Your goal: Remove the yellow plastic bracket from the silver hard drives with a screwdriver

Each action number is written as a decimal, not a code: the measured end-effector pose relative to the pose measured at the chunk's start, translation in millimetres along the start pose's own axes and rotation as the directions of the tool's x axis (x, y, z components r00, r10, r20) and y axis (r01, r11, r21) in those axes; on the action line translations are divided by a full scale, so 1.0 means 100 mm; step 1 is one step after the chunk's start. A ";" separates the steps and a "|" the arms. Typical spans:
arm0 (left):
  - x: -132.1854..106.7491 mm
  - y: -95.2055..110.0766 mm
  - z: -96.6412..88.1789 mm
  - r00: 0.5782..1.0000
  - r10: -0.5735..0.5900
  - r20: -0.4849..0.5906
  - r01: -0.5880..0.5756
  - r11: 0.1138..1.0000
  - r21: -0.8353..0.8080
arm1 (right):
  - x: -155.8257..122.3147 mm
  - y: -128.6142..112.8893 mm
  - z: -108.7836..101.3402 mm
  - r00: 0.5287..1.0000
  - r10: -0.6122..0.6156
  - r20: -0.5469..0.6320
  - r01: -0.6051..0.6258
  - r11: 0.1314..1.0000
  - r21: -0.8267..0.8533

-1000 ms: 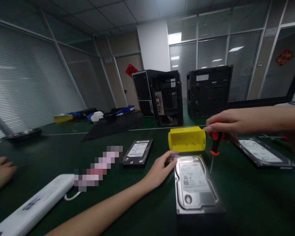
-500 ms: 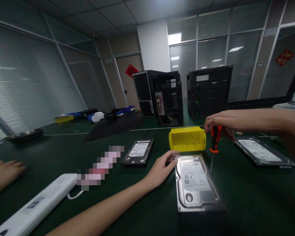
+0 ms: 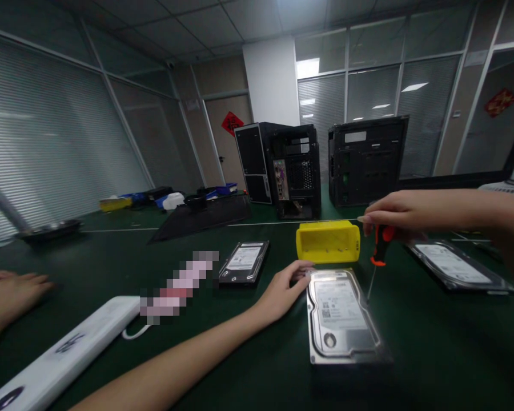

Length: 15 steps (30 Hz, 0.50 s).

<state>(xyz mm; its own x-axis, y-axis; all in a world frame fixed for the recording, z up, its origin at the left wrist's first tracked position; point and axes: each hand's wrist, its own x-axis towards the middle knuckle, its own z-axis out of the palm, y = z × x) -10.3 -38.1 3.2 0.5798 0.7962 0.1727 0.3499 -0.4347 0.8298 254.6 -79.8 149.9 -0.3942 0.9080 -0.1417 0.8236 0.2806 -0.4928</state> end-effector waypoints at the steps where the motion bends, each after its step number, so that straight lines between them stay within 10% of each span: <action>1: 0.00 0.00 0.00 1.000 0.000 0.001 0.000 1.000 -0.002 | 0.01 0.00 0.00 1.000 0.013 -0.023 -0.014 1.000 -0.020; 15: 0.01 -0.03 0.00 1.000 0.001 0.006 -0.001 1.000 -0.007 | 0.00 -0.01 0.00 0.997 0.053 -0.051 -0.057 0.996 -0.074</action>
<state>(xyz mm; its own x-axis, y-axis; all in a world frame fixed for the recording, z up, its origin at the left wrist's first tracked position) -10.8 -36.0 0.4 0.5842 0.7935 0.1702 0.3441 -0.4321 0.8336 253.5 -80.7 150.5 -0.3288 0.9363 -0.1235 0.8727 0.2512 -0.4188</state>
